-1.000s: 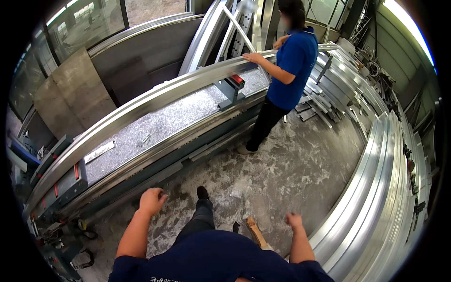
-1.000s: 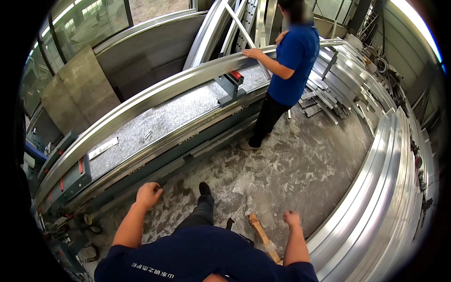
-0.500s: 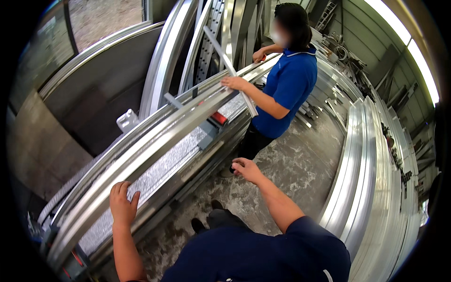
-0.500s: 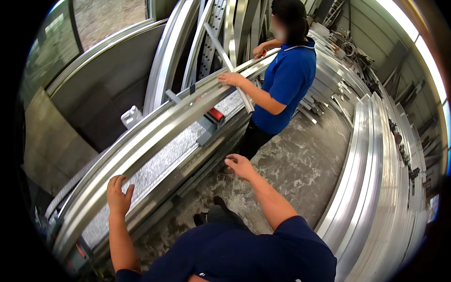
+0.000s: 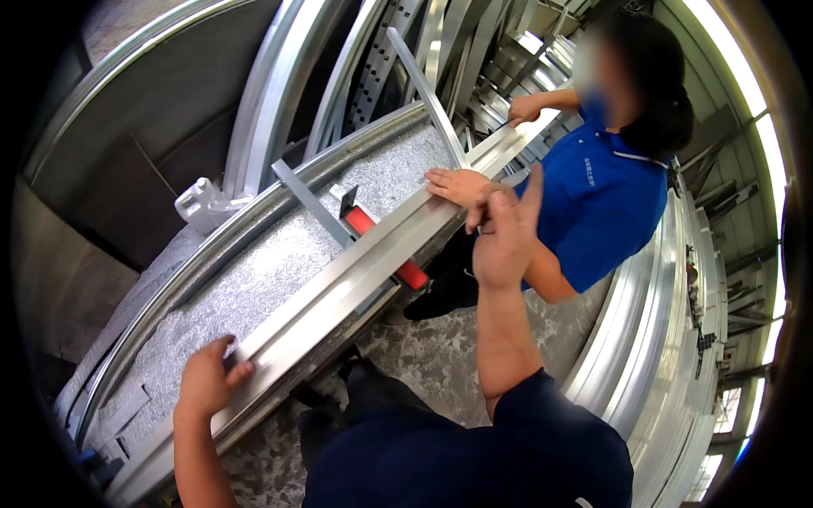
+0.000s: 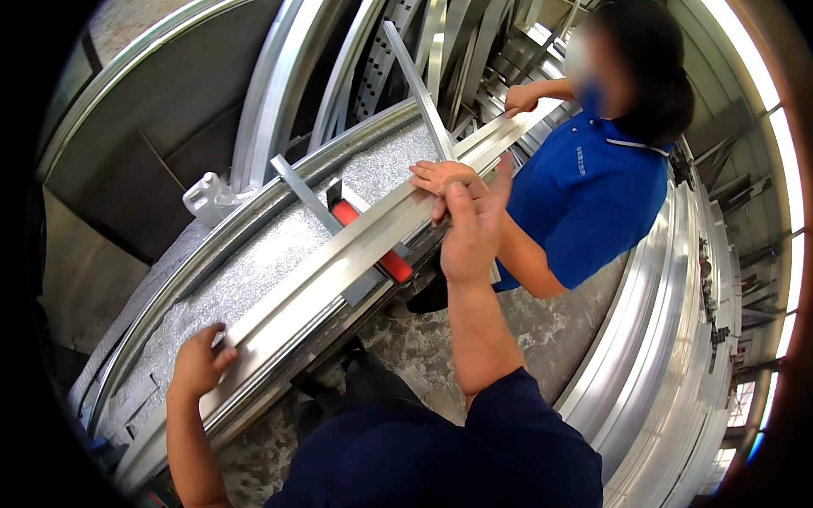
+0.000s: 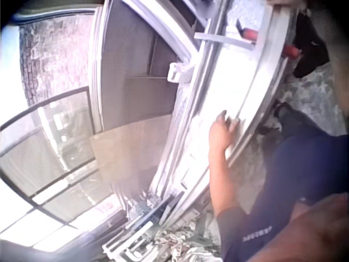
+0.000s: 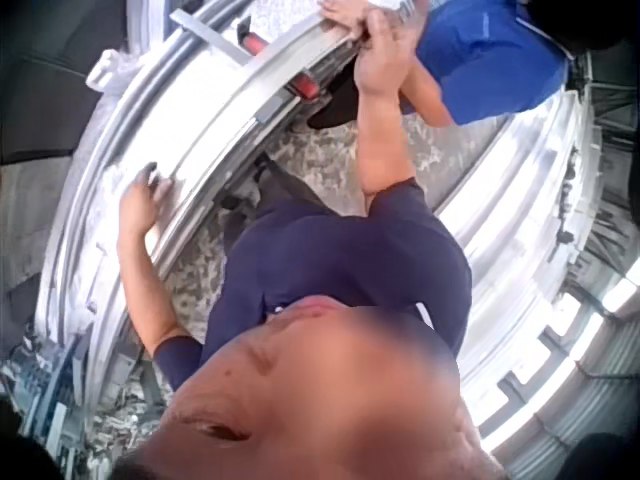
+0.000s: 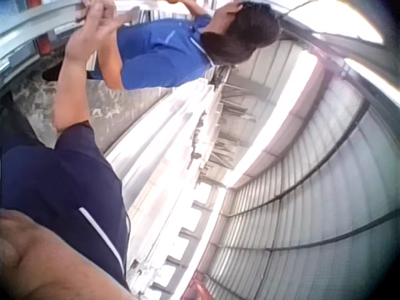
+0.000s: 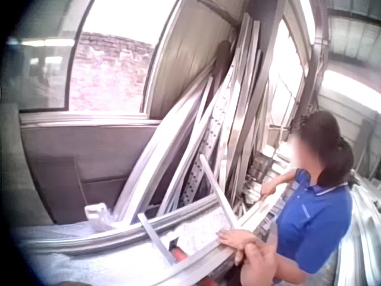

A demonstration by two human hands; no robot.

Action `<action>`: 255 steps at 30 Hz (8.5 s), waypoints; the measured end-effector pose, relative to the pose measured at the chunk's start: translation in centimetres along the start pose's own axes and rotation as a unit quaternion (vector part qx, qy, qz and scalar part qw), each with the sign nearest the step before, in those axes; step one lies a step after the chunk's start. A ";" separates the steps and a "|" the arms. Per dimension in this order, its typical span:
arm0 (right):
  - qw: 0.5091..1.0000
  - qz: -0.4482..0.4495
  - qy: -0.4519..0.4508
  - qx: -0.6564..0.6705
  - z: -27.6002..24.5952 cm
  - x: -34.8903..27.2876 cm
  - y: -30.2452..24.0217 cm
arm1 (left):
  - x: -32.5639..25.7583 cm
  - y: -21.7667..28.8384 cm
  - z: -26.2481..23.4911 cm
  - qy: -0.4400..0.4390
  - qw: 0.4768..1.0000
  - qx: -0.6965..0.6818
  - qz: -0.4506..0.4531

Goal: The person repeatedly loads long aluminum profiles into a cutting machine, operates the controls to cut them, and removes the cut pieces. The person stacks the cut pieces on the machine table and continues the cycle with additional profiles.

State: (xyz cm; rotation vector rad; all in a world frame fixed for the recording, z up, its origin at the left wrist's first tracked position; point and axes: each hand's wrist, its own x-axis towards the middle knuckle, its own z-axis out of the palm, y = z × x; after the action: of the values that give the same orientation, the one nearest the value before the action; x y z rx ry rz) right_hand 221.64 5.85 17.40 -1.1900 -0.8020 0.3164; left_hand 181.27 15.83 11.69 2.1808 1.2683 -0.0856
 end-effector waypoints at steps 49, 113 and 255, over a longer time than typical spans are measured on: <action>0.685 -0.058 -0.012 -0.726 -13.4 6.2 21.9 | -15.8 -14.3 4.8 0.270 0.947 0.161 -0.058; 0.849 0.247 0.080 0.459 -8.0 5.8 26.3 | 7.2 7.0 2.4 -0.146 0.988 0.041 0.000; 0.771 0.333 0.153 0.521 -83.9 89.2 53.3 | 84.3 110.7 30.6 -0.060 0.991 0.099 0.060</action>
State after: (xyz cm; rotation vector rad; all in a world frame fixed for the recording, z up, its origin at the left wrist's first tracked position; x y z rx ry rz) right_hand 351.71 21.33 -8.69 -0.3677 0.1826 0.9767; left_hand 323.46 24.83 9.76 2.3766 1.0983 -0.3022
